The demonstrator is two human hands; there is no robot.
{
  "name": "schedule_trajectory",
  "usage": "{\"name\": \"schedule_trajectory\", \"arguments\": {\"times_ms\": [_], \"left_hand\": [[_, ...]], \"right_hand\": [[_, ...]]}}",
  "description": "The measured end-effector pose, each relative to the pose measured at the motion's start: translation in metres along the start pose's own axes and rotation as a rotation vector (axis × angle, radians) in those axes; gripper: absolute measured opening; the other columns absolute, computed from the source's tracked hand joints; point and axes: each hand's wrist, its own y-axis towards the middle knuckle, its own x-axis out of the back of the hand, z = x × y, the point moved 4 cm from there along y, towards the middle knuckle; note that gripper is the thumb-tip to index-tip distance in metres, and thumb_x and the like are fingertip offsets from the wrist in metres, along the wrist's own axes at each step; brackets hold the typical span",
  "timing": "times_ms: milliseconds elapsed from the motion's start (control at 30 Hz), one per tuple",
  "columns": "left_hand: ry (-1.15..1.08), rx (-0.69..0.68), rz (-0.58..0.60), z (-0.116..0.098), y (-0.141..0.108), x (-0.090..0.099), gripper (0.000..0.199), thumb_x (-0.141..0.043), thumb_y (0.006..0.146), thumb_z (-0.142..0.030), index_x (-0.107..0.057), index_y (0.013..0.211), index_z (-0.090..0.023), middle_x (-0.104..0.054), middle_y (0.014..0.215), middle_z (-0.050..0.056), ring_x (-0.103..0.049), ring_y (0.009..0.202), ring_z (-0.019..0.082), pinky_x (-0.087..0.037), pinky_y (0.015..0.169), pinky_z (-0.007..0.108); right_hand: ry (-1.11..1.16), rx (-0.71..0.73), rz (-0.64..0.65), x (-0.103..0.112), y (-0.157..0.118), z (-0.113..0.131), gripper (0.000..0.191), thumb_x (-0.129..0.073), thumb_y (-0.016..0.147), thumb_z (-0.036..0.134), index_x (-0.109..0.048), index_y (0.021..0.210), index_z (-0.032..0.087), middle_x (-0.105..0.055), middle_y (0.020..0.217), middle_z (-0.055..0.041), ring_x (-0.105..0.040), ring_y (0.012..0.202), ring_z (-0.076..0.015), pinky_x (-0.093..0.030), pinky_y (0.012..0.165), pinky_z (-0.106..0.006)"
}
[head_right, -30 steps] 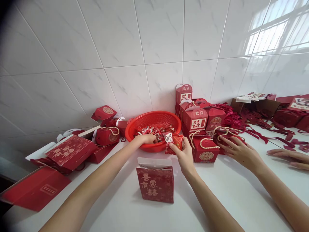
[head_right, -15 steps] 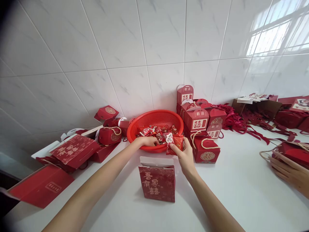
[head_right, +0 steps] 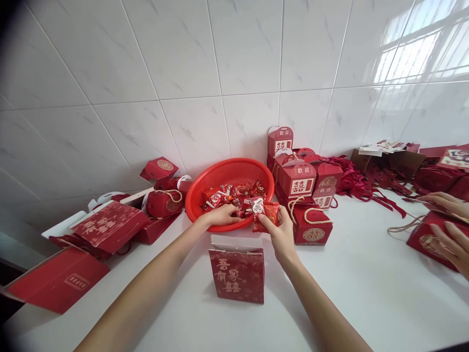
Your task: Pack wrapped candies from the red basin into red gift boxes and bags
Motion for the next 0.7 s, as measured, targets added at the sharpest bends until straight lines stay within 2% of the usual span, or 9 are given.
{"name": "schedule_trajectory", "arguments": {"times_ms": [167,300,433,567,700], "left_hand": [[-0.207,-0.1,-0.2,-0.003,-0.008,0.005,0.036,-0.055,0.087,-0.048,-0.051,0.066,-0.018,-0.054,0.062,-0.002,-0.048,0.058,0.013,-0.034,0.054,0.024],[-0.25,-0.077,-0.344,0.005,-0.005,0.008,0.043,-0.053,0.087,-0.057,-0.053,0.07,-0.018,-0.053,0.06,-0.003,-0.049,0.058,0.014,-0.037,0.056,0.024],[-0.218,-0.014,-0.485,0.011,-0.003,0.014,0.04,-0.057,0.087,-0.052,-0.053,0.067,-0.018,-0.057,0.063,-0.002,-0.051,0.063,0.015,-0.04,0.06,0.025],[-0.168,0.048,-0.544,0.009,-0.005,0.018,0.034,-0.056,0.089,-0.041,-0.049,0.064,-0.019,-0.057,0.061,-0.002,-0.051,0.062,0.015,-0.039,0.059,0.025],[-0.068,0.125,-0.563,0.007,-0.005,0.021,0.034,-0.058,0.09,-0.039,-0.053,0.063,-0.019,-0.062,0.065,0.001,-0.056,0.065,0.018,-0.042,0.063,0.027]], "right_hand": [[-0.004,0.014,-0.034,0.003,0.003,0.001,0.047,-0.089,0.061,0.044,-0.064,0.094,0.02,-0.073,0.092,-0.0021,-0.066,0.081,-0.0192,-0.058,0.075,-0.034],[0.007,0.005,-0.034,0.004,0.003,0.0,0.049,-0.09,0.06,0.043,-0.064,0.096,0.021,-0.073,0.092,-0.0019,-0.067,0.08,-0.0197,-0.06,0.073,-0.035],[0.011,0.002,-0.036,0.003,0.002,0.0,0.05,-0.09,0.06,0.042,-0.064,0.096,0.021,-0.073,0.091,-0.0018,-0.067,0.08,-0.02,-0.061,0.071,-0.036],[-0.011,0.006,-0.033,0.003,0.001,0.0,0.047,-0.089,0.061,0.043,-0.064,0.094,0.022,-0.073,0.09,-0.0014,-0.067,0.079,-0.0202,-0.06,0.072,-0.036],[-0.017,0.016,-0.038,0.004,0.002,0.0,0.047,-0.089,0.061,0.043,-0.064,0.094,0.022,-0.072,0.09,-0.0012,-0.067,0.081,-0.0199,-0.06,0.073,-0.035]]}}
